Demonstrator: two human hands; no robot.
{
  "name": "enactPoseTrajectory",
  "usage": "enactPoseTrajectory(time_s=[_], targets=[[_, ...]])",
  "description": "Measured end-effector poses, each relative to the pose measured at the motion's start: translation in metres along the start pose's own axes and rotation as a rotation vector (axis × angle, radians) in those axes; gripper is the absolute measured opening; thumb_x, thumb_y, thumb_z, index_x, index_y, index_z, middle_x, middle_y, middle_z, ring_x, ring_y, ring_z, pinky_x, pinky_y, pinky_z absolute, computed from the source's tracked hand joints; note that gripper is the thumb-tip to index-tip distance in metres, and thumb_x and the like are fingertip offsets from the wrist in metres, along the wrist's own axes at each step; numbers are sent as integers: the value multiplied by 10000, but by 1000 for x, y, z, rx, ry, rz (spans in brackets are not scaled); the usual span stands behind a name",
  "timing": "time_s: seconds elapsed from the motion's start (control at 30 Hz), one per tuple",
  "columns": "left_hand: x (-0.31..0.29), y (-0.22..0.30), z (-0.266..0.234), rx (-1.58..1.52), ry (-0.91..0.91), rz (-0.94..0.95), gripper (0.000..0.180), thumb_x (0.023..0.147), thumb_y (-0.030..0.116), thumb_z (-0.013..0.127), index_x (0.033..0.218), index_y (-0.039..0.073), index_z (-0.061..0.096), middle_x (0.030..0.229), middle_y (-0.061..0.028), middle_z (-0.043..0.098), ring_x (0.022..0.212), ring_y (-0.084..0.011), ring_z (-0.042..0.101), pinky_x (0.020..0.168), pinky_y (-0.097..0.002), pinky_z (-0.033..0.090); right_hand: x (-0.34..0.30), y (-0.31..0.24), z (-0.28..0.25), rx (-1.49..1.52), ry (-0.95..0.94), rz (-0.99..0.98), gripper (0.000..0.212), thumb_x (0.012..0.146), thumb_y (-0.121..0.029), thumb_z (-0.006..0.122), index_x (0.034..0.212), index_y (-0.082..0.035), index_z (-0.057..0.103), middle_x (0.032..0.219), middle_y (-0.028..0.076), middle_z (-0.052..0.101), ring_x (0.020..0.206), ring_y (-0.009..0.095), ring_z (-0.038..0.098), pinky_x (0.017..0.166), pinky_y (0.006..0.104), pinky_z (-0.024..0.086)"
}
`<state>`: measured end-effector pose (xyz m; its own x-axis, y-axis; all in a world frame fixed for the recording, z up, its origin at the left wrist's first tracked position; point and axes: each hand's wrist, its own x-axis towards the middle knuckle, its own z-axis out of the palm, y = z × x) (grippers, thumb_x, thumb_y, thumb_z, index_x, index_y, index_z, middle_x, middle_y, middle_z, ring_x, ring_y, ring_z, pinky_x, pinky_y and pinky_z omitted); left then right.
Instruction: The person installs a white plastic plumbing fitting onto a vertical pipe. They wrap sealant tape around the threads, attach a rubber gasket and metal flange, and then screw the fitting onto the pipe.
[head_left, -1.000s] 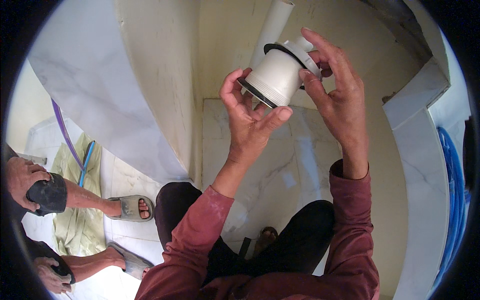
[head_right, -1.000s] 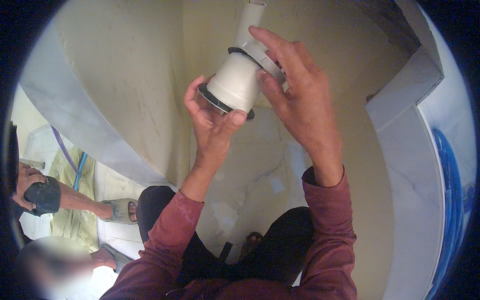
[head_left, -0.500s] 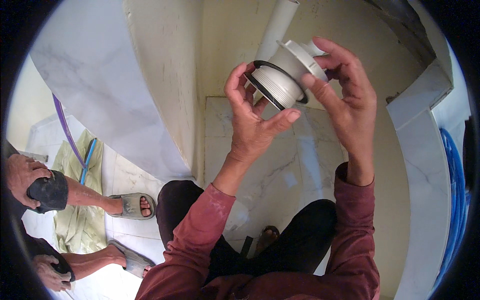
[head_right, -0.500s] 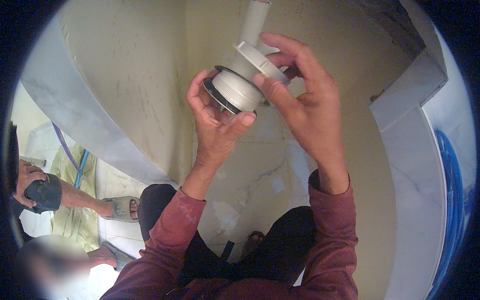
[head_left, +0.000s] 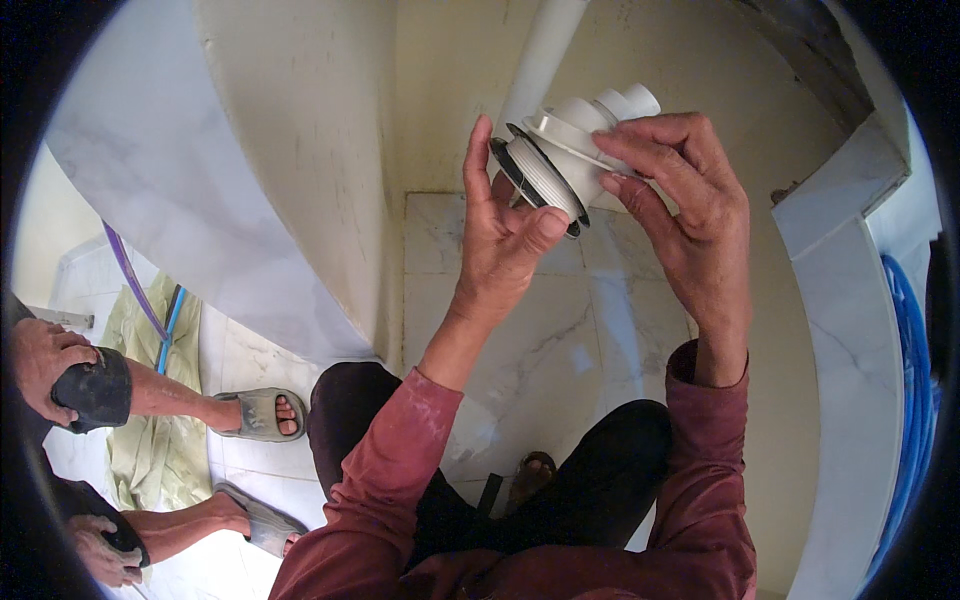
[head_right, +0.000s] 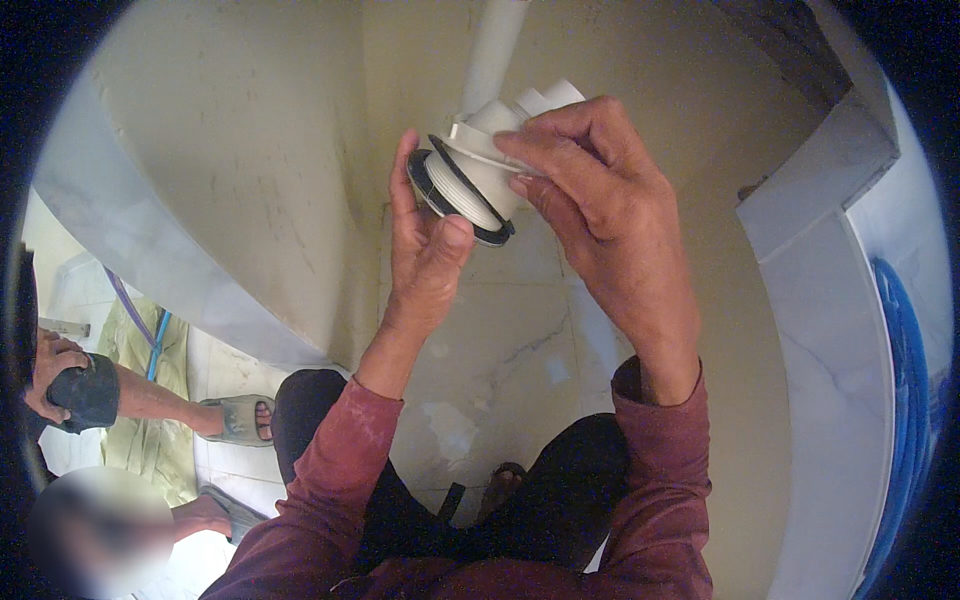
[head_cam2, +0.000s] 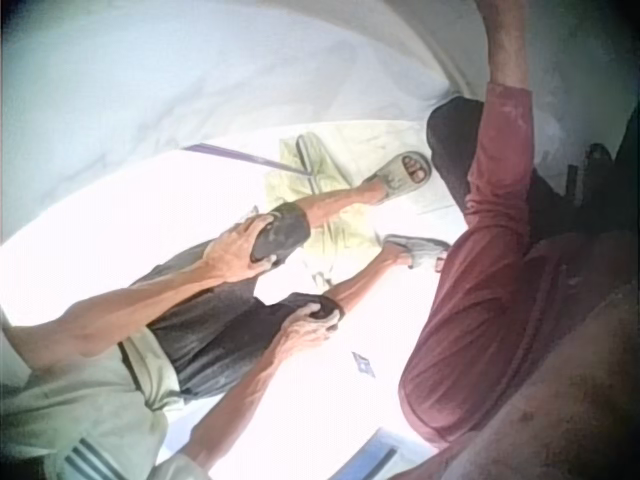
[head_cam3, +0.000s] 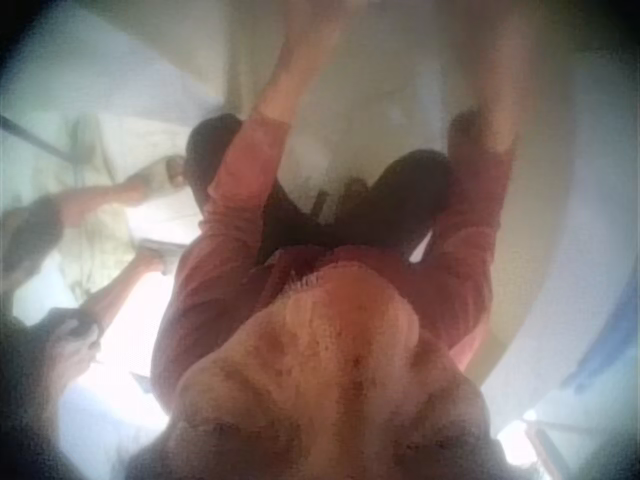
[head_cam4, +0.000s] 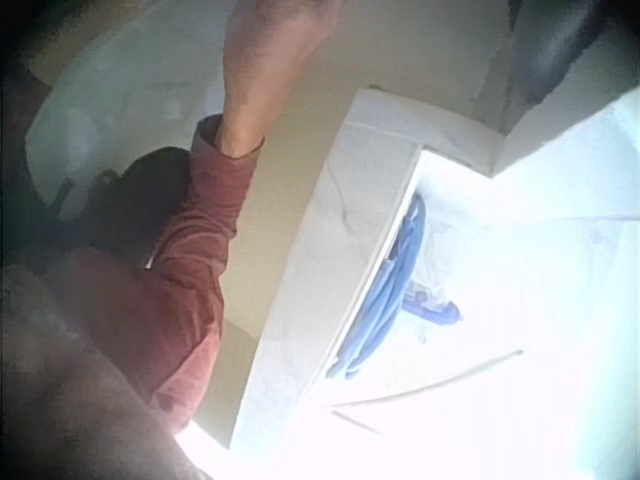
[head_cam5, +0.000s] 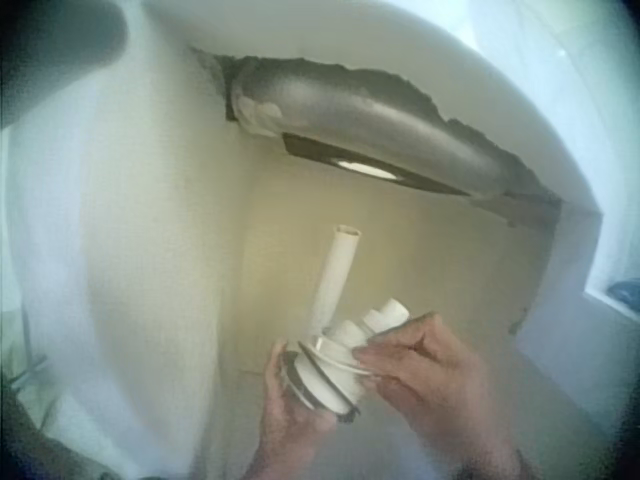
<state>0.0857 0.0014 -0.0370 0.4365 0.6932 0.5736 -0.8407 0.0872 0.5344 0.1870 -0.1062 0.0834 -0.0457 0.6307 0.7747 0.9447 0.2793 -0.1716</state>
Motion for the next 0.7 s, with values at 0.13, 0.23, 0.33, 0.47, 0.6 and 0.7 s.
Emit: enactPoseTrajectory(time_s=[0.13, 0.23, 0.33, 0.47, 0.6, 0.7], targets=[[1, -6, -9, 38, 0, -60, 1120, 831, 345, 868, 1596, 208, 62, 1505, -191, 349, 1314, -313, 532, 1041, -428, 527, -3, 4, -6, -95, -89, -71, 291, 821, -12, 773, 1103, -83, 761, 984, 78, 662, 886, 232, 646, 740, 343, 526], [-2, -10, -6, 33, 32, -71, 943, 882, 456, 786, 1557, 226, 168, 1475, -149, 398, 1300, -283, 537, 1021, -418, 545, -5, 10, -5, 29, -55, -48, 270, 833, -58, 778, 1102, -78, 765, 1011, 84, 663, 937, 221, 637, 780, 348, 513], [0, -5, 6, -29, 30, -97, 821, 946, 602, 620, 1542, 183, 243, 1436, -154, 474, 1283, -303, 565, 994, -440, 577, -10, 25, -9, -193, 227, -27, 418, 841, -126, 802, 1245, -74, 705, 1104, 101, 656, 1043, 215, 609, 850, 353, 503], [6, 0, -2, -127, -144, -261, 933, 937, 788, 389, 1519, 62, 319, 1397, -198, 549, 1248, -348, 607, 961, -455, 604, -22, 49, 1, 554, 245, 384, 823, 796, -225, 863, 1493, -61, 457, 1304, 141, 585, 1226, 258, 551, 956, 374, 503], [7, 2, 3, -142, -114, -376, 1044, 907, 859, 307, 1493, -2, 369, 1389, -215, 569, 1217, -327, 631, 937, -449, 611, -36, 53, 17, 894, -42, 572, 1054, 726, -277, 910, 1564, -48, 314, 1398, 170, 537, 1309, 309, 517, 1040, 400, 484], [6, 2, 10, -75, -25, -383, 1021, 915, 849, 323, 1493, 9, 368, 1388, -216, 566, 1216, -301, 634, 924, -445, 614, -36, 47, 29, 925, -85, 645, 1067, 702, -263, 915, 1555, -38, 316, 1406, 184, 534, 1313, 329, 521, 1082, 426, 459]])
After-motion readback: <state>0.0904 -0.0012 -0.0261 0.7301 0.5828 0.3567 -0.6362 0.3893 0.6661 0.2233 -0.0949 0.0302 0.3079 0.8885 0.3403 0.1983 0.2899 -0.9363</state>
